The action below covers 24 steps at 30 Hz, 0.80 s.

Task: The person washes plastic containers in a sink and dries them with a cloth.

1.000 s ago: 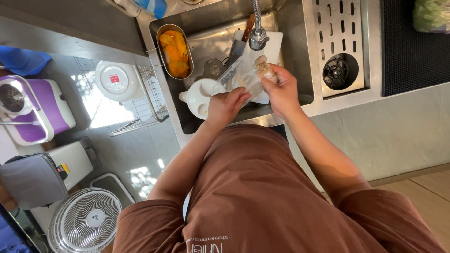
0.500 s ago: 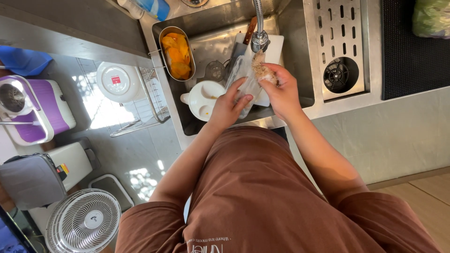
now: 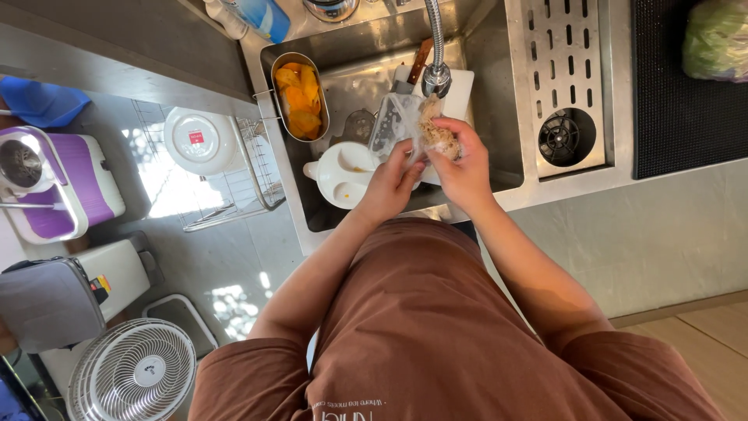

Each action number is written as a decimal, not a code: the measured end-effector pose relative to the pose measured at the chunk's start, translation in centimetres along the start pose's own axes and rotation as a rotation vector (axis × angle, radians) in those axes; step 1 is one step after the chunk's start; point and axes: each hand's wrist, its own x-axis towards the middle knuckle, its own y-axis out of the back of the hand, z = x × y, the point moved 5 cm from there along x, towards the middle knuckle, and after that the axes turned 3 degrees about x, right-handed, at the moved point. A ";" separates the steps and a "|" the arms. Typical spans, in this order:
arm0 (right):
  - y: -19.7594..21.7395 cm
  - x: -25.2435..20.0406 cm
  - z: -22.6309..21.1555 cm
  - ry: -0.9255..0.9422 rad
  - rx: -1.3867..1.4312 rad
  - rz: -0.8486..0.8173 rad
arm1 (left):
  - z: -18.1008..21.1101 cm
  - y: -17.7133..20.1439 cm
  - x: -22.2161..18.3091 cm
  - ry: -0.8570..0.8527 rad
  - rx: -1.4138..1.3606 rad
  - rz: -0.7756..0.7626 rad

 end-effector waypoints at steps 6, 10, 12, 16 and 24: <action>-0.4 0.1 0.3 0.068 0.048 -0.004 | 0.0 -1.0 0.0 0.135 -0.103 -0.025; -0.4 0.2 0.4 0.045 0.074 0.025 | 0.0 -0.6 0.1 0.037 0.002 0.024; -0.3 0.0 1.4 -0.084 0.258 0.101 | -0.6 -0.8 -0.2 0.124 0.000 -0.029; 0.2 0.7 2.7 -0.212 0.594 0.142 | -0.2 -1.0 0.2 0.111 -0.283 -0.035; -0.8 0.9 -1.4 -0.002 0.049 -0.127 | -1.1 -1.9 -0.2 0.208 -0.389 -0.076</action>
